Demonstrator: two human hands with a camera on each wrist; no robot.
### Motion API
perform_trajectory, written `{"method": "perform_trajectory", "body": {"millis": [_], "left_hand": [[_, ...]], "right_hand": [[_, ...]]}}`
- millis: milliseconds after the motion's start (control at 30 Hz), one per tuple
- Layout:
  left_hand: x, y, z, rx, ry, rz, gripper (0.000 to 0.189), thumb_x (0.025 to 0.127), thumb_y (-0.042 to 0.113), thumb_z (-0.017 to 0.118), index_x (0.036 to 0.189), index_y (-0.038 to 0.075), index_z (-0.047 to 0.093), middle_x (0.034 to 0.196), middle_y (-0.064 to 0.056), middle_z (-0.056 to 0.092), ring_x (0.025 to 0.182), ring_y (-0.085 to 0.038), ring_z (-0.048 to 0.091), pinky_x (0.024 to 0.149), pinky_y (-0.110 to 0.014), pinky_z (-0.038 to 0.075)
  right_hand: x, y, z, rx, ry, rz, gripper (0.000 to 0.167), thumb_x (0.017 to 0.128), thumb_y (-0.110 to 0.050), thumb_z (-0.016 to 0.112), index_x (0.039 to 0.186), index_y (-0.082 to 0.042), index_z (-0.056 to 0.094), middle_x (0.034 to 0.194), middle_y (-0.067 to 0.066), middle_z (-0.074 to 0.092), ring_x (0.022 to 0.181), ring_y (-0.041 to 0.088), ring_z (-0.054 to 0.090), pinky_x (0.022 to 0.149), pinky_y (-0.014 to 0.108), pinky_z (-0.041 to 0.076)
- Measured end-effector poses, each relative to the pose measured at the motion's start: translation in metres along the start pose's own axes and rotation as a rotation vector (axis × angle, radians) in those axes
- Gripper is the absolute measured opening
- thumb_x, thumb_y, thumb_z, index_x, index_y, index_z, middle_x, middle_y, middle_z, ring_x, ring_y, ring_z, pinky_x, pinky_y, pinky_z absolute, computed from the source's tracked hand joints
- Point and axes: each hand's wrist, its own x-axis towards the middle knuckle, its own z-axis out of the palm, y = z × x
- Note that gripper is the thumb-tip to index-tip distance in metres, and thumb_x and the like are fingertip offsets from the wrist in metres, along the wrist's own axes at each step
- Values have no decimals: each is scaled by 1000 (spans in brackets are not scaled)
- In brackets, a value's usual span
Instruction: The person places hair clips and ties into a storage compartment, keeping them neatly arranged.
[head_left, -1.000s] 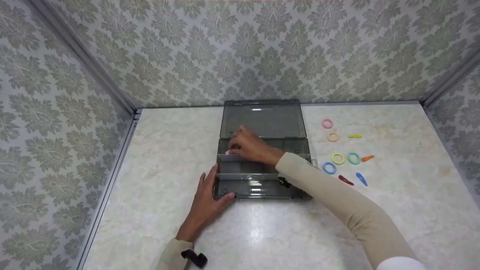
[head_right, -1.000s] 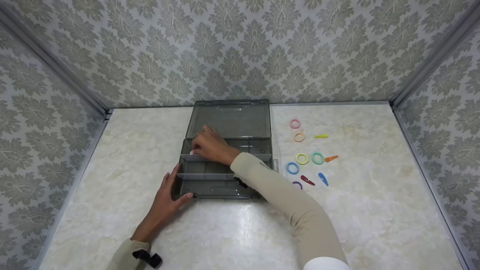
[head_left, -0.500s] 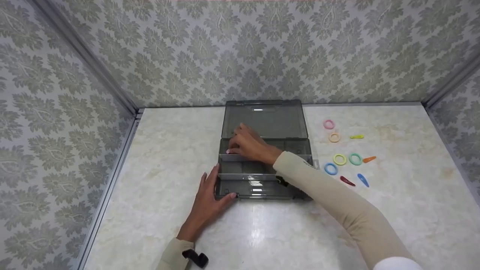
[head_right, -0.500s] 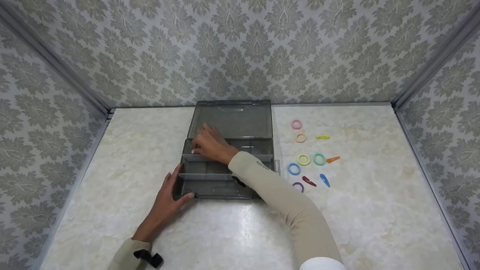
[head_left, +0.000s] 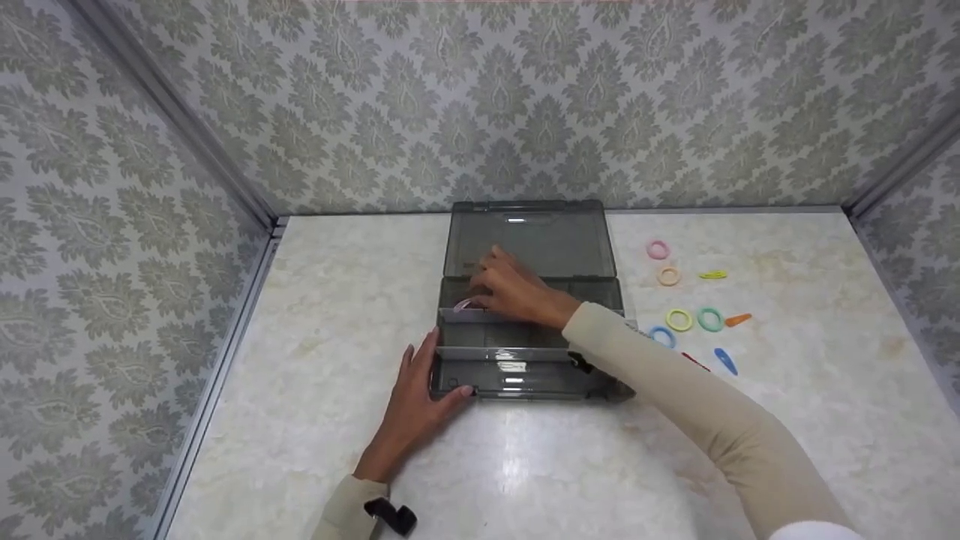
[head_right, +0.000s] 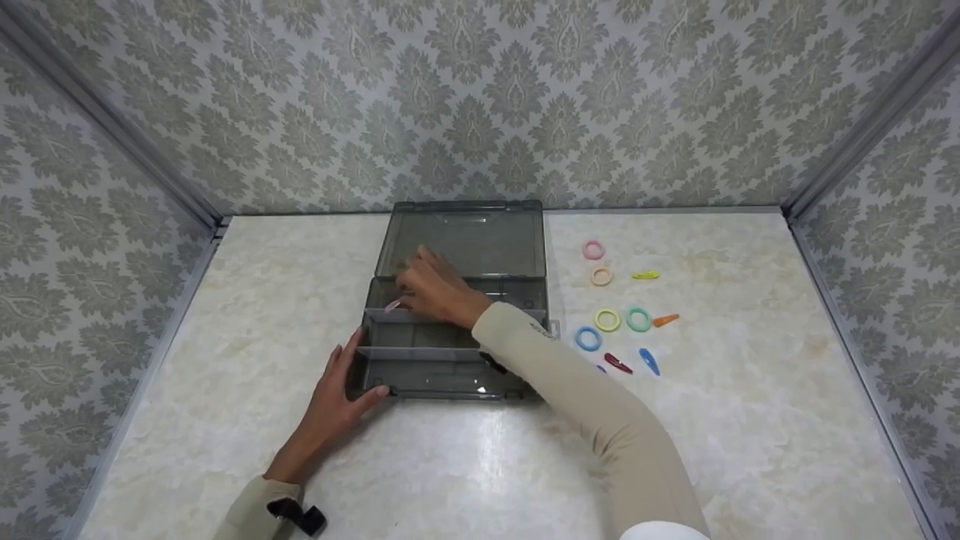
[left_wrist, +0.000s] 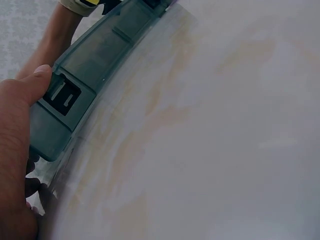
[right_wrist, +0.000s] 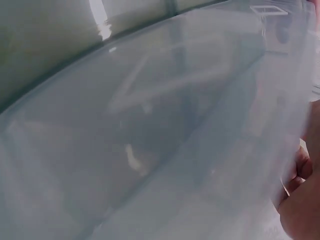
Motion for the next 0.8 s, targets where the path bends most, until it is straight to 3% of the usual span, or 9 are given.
{"method": "perform_trajectory", "body": {"millis": [200,267,400,567,633,767,800], "left_hand": [[1,-3,-1,21,5,31,107,96,58,81,178,19,23,179,-12,32,164,-55,19,127,-73,26],[1,-3,-1,25,8,36,107,96,56,82,177,17,24,179,-14,33,164,-55,19,128,-72,26],[0,-2,-2,24,7,17,107,95,55,83,177,16,25,179,-15,33,164,-55,18,127,-73,25],[1,-2,0,21,-2,0,107,96,55,83,177,16,25,179,-15,32,165,-54,16,128,-73,24],[1,-2,0,17,-6,-4,107,96,55,83,177,17,25,179,-15,32,165,-55,15,127,-75,25],[1,-1,0,10,-18,-14,106,96,57,81,178,20,24,180,-13,30,165,-55,13,125,-77,25],[1,-2,-1,9,-20,-17,106,96,58,81,178,21,24,180,-12,30,165,-55,13,125,-77,25]], "right_hand": [[-17,10,-13,40,14,21,23,102,-19,83,118,-3,84,111,15,72,105,32,59,110,52,48],[-23,13,-16,54,16,17,24,102,-20,83,118,-3,84,112,15,73,107,33,59,105,53,48],[-34,18,-22,69,35,-11,24,101,-18,84,117,-1,84,115,16,74,111,35,61,115,55,46],[-53,26,-30,137,90,-32,20,97,-14,87,112,-1,85,108,15,72,103,35,59,96,55,50],[-63,30,-33,178,107,-18,20,97,-13,87,113,-1,85,107,15,71,102,35,58,94,56,49],[-83,41,-37,238,128,33,22,97,-12,86,115,1,83,112,17,70,111,38,61,118,64,41],[-88,43,-38,248,130,47,22,97,-12,86,115,1,83,114,18,70,113,39,61,120,65,40]]}}
